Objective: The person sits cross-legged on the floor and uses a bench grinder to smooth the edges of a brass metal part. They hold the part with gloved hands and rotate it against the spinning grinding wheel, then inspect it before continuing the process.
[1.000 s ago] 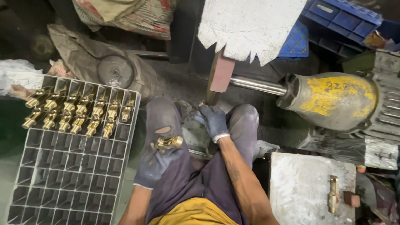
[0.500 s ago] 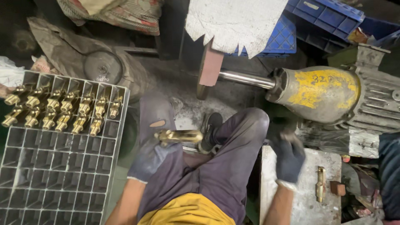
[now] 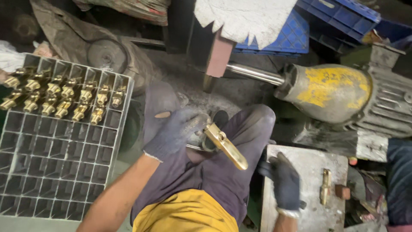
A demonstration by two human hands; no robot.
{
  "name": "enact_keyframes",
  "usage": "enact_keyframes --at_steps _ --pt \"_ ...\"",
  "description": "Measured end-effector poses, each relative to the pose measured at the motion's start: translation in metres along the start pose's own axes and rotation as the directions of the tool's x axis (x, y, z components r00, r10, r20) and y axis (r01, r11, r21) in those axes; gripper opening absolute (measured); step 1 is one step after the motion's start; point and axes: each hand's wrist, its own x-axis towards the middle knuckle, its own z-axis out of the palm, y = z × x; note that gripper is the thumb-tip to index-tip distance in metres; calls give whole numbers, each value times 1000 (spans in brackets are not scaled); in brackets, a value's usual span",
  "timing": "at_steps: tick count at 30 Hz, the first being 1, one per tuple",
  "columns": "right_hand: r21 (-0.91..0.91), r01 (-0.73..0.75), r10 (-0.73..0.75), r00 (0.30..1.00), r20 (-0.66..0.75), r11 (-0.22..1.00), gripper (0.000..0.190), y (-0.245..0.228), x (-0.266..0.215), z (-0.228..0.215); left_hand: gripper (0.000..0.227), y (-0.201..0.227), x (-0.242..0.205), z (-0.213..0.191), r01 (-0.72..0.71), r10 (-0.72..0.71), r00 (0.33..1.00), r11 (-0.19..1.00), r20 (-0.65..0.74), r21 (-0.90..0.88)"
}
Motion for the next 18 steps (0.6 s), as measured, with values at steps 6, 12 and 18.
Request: enact_keyframes --at_steps 6,12,18 --pt "327 -479 -2 561 828 814 62 -40 -26 111 28 22 14 13 -11 -14 996 963 92 269" --pt "376 -816 116 467 877 439 52 -42 -51 163 39 -25 25 2 -212 251 966 904 -59 371" --pt "421 -824 -7 452 892 381 54 -36 -35 209 67 -50 41 -4 328 -326 941 830 85 -451"
